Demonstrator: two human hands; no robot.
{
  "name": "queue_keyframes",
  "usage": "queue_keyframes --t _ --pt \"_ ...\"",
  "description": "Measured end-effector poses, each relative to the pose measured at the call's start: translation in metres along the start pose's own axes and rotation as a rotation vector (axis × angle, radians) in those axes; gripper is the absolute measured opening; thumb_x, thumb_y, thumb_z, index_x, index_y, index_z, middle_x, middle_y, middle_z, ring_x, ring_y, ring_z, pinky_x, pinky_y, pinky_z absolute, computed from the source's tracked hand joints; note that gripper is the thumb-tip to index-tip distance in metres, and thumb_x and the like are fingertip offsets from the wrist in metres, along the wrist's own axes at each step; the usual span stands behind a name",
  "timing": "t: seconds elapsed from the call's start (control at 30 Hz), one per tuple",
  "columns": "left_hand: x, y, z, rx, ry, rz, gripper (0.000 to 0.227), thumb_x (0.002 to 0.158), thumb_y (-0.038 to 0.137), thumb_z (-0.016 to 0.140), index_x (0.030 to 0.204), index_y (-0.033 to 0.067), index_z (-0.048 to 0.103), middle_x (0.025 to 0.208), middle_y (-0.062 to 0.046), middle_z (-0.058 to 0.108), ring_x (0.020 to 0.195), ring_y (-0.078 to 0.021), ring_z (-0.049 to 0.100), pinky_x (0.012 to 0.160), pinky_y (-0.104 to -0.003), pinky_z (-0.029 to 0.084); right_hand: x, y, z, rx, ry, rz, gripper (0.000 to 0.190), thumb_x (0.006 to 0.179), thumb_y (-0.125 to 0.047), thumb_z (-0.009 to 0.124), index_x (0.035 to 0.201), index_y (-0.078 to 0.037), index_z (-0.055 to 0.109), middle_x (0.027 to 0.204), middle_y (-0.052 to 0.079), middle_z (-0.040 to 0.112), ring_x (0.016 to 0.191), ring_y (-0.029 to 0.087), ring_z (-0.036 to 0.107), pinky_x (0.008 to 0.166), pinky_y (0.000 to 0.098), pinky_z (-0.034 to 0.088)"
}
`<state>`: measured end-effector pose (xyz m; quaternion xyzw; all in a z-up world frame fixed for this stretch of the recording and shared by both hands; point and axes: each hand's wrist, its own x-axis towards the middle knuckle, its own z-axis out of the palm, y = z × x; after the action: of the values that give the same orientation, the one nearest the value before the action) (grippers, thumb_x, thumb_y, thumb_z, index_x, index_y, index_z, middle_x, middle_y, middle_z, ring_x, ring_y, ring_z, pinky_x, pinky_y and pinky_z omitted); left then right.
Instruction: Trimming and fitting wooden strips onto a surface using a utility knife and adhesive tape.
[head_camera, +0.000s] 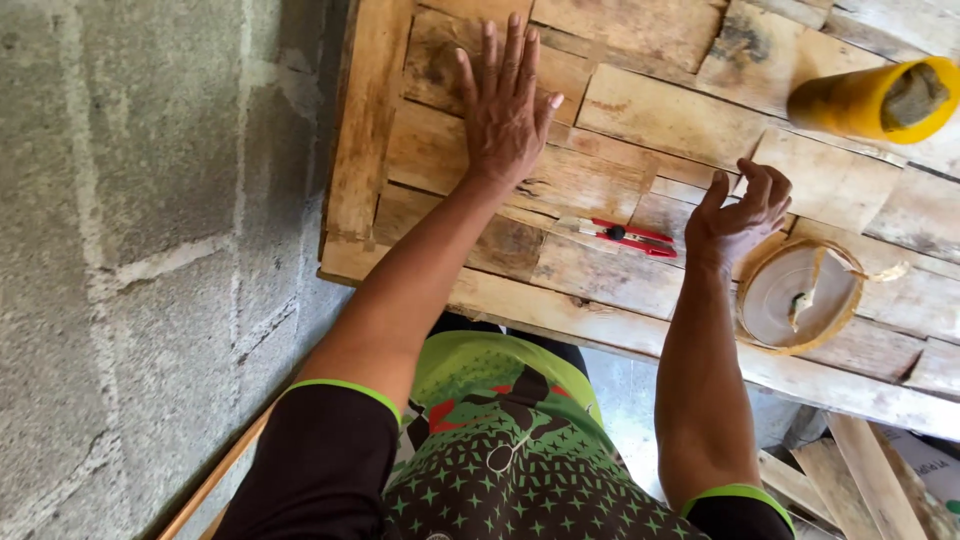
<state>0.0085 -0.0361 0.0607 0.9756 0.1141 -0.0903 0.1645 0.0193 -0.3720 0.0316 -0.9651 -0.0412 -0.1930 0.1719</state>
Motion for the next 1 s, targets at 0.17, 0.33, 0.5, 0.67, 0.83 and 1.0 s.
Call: queue_keyframes --t 0.17,0.33,0.5,0.67,0.83,1.0 --pt "0.012 0.012 0.018 -0.025 0.027 0.033 0.086 0.111 0.066 0.036 0.170 0.0081 0.012 0.176 -0.012 0.002 0.163 -0.0344 0.000 0.133 -0.061 0.000 0.001 0.007 -0.010 -0.035 0.002 0.020 0.033 0.086 -0.009 0.083 0.116 -0.010 0.070 0.120 0.010 0.064 0.114 0.033 0.058 0.095 0.0526 0.040" --pt "0.008 0.014 0.019 -0.038 -0.043 0.032 0.090 0.110 0.069 0.036 0.170 0.0064 0.012 0.176 -0.013 0.001 0.164 -0.0338 0.000 0.134 -0.060 0.000 -0.017 0.009 -0.039 0.229 -0.203 0.185 0.016 0.098 -0.011 0.077 0.112 -0.011 0.070 0.113 0.007 0.066 0.105 0.027 0.065 0.096 0.0402 0.054" --pt "0.018 0.014 0.010 0.017 -0.108 -0.013 0.099 0.102 0.080 0.019 0.172 0.0107 0.008 0.178 -0.010 -0.001 0.165 -0.0305 -0.003 0.133 -0.059 -0.003 -0.019 -0.060 -0.072 0.189 -0.615 -0.440 0.046 0.067 -0.019 0.088 0.110 -0.010 0.074 0.113 0.012 0.067 0.106 0.035 0.062 0.092 0.0458 0.050" --pt "0.012 0.019 0.000 0.100 -0.167 -0.018 0.119 0.087 0.093 0.015 0.173 0.0106 0.005 0.177 -0.010 -0.003 0.163 -0.0294 -0.004 0.129 -0.061 -0.004 -0.042 -0.050 -0.061 0.179 -0.635 -0.398 0.029 0.086 -0.017 0.080 0.114 -0.012 0.072 0.113 0.011 0.066 0.105 0.034 0.061 0.092 0.0463 0.048" --pt "0.007 0.028 -0.013 0.045 -0.179 -0.051 0.114 0.091 0.090 0.022 0.171 0.0104 0.006 0.178 -0.008 -0.002 0.164 -0.0261 -0.004 0.128 -0.067 -0.006 -0.047 -0.047 -0.070 0.185 -0.590 -0.406 0.024 0.096 -0.011 0.073 0.118 -0.011 0.065 0.110 0.016 0.064 0.102 0.035 0.061 0.090 0.0471 0.050" --pt "0.000 0.029 -0.017 -0.025 -0.109 -0.013 0.105 0.104 0.080 0.036 0.172 0.0057 0.007 0.179 -0.010 0.001 0.166 -0.0304 -0.002 0.128 -0.070 -0.010 -0.044 -0.024 -0.085 0.164 -0.491 0.120 0.031 0.103 -0.010 0.069 0.126 -0.006 0.049 0.101 0.015 0.074 0.076 0.032 0.073 0.056 0.0452 0.055"
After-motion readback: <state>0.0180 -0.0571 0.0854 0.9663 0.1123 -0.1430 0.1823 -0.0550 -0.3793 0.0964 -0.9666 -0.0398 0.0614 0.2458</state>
